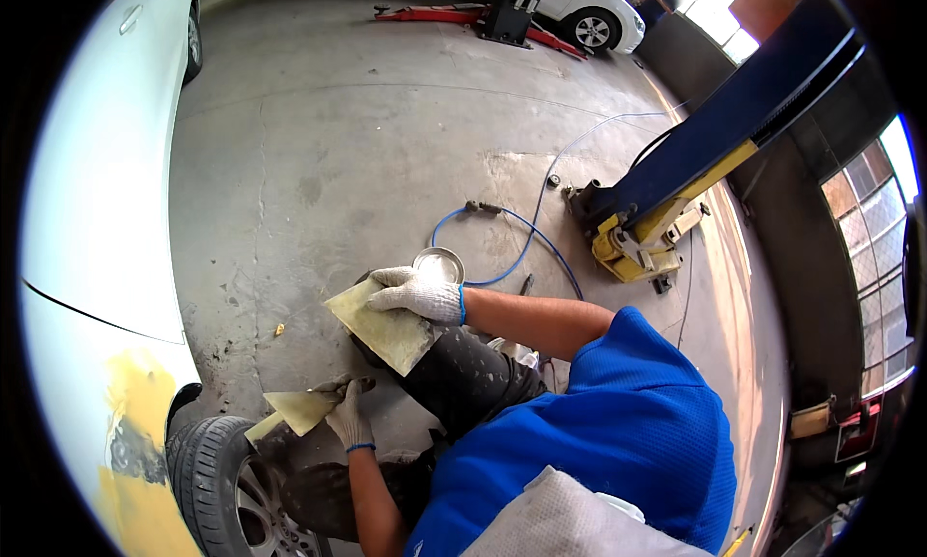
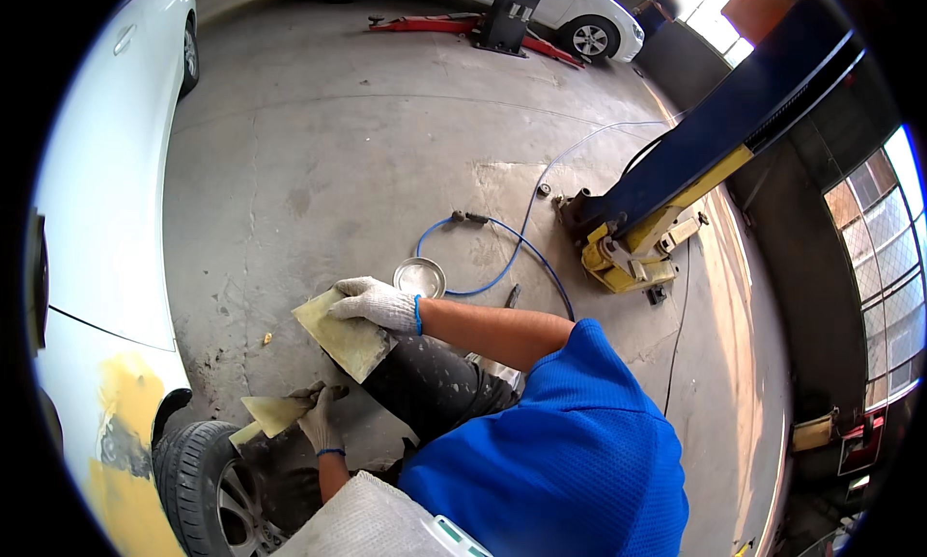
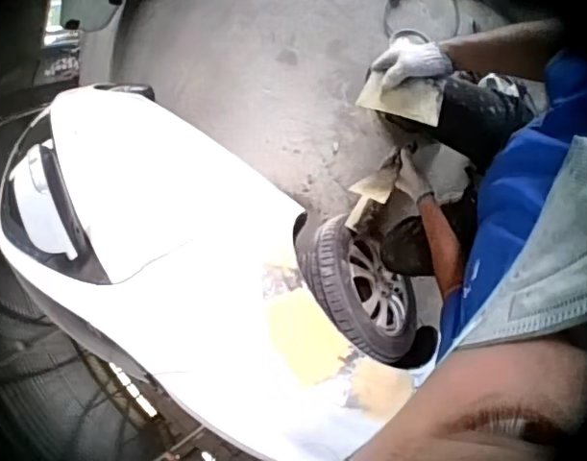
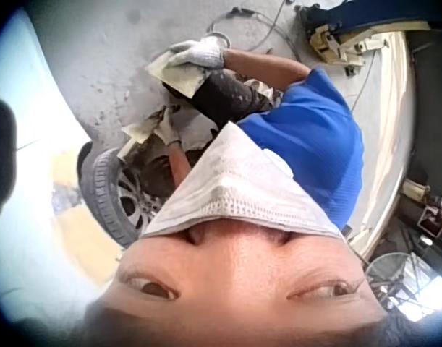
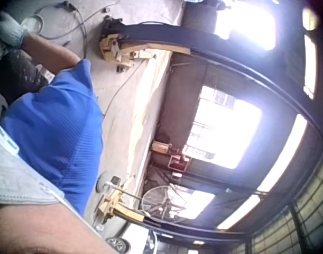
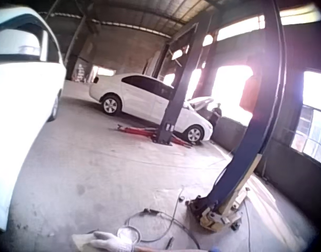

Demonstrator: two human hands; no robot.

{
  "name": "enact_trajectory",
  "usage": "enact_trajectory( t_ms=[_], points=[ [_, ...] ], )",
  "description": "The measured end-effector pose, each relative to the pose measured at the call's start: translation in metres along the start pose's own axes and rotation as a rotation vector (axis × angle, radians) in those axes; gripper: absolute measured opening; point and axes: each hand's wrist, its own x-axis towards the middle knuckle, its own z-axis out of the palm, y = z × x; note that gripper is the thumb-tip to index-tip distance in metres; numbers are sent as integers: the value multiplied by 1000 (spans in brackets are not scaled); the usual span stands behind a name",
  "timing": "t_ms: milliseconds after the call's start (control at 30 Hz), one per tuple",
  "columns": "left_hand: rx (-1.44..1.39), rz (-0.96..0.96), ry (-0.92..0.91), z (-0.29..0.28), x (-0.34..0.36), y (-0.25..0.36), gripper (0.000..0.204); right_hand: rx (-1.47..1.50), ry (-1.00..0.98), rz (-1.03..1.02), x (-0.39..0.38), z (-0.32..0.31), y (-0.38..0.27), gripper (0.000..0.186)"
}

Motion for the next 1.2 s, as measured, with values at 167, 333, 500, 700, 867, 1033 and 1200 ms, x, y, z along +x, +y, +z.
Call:
enact_trajectory(
  t_ms=[167, 333, 500, 700, 867, 1033, 1200],
  points=[
    [-16, -28, 23, -7, 0, -3, 31, 63, -49, -7, -9, 7, 9, 36],
    [20, 92, 64, -12, -8, -9, 31, -10, -36, -80, -27, 22, 7, 33],
    [-98, 102, 100, -25, 1, -42, 29, -105, -22, -164, -22, 17, 17, 39],
    [199, 51, 96, -45, -4, -50, 29, -63, 51, -185, -29, -3, 26, 47],
    [74, 85, 153, -60, -13, -69, 37, -27, 85, -208, -41, -26, 22, 34],
    [-51, 132, 147, -63, -15, -78, 42, 90, 87, -198, -40, -48, 32, 33],
    [-57, 70, 142, -53, -18, -76, 41, 161, 53, -197, -42, -52, 32, 31]
  ],
)
